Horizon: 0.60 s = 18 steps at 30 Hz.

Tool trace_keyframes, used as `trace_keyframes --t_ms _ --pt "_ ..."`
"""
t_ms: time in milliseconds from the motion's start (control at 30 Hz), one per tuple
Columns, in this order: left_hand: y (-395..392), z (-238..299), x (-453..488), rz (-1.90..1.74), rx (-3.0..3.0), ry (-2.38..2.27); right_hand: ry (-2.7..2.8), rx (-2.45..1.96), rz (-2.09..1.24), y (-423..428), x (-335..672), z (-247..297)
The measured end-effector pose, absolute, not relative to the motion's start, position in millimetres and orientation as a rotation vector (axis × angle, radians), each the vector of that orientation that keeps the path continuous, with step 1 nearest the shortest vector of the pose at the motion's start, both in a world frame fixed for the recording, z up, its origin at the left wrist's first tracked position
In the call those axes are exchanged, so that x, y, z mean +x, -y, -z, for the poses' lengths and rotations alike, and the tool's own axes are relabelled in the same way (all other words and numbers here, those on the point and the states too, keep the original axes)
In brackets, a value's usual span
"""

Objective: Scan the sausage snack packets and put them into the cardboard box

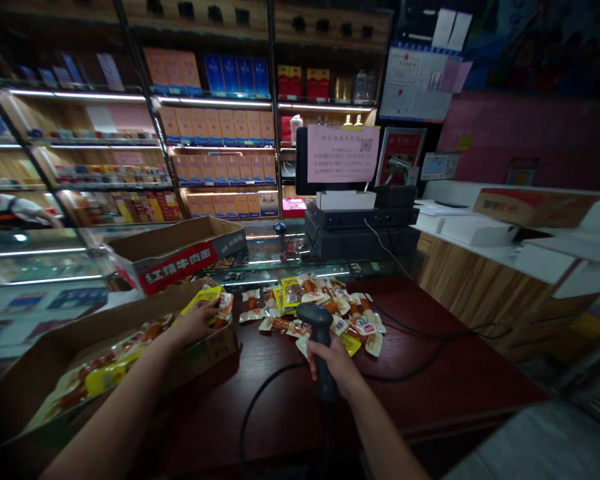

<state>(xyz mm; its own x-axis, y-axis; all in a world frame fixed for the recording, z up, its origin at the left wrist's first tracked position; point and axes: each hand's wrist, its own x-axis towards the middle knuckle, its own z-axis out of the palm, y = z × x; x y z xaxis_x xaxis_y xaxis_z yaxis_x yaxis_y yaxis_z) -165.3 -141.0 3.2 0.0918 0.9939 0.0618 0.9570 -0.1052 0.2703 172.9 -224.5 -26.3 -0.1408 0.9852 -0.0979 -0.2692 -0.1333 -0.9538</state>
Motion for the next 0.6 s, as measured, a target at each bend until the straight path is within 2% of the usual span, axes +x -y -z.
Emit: trace_keyframes --t_ms 67,133,200,267,333,400,600 --pt "134.8 -10.8 -162.1 -0.244 2.087 -2.17 1.011 -1.016 -1.502 225.8 182.0 29.4" --pt "137.2 -21.2 -151.5 -0.314 2.027 -2.315 0.991 -1.01 -1.489 225.3 187.9 32.8" --pt "143.5 -29.5 -131.3 -0.64 2.07 -2.347 0.972 -1.004 -1.495 222.7 189.1 36.1" --pt "145.9 -30.5 -103.2 -1.037 2.149 -2.165 0.965 -0.988 -1.532 218.9 185.6 39.7" --pt "138.3 -21.3 -73.4 -1.201 2.105 -1.918 0.981 -0.954 -1.58 215.2 179.2 44.0" --pt "120.7 -3.8 -50.4 -1.18 1.912 -1.852 1.007 -0.892 -1.611 212.7 172.9 49.2" --pt "65.1 41.7 -45.9 -1.001 1.421 -2.223 1.036 -0.751 -1.641 210.5 169.5 62.8"
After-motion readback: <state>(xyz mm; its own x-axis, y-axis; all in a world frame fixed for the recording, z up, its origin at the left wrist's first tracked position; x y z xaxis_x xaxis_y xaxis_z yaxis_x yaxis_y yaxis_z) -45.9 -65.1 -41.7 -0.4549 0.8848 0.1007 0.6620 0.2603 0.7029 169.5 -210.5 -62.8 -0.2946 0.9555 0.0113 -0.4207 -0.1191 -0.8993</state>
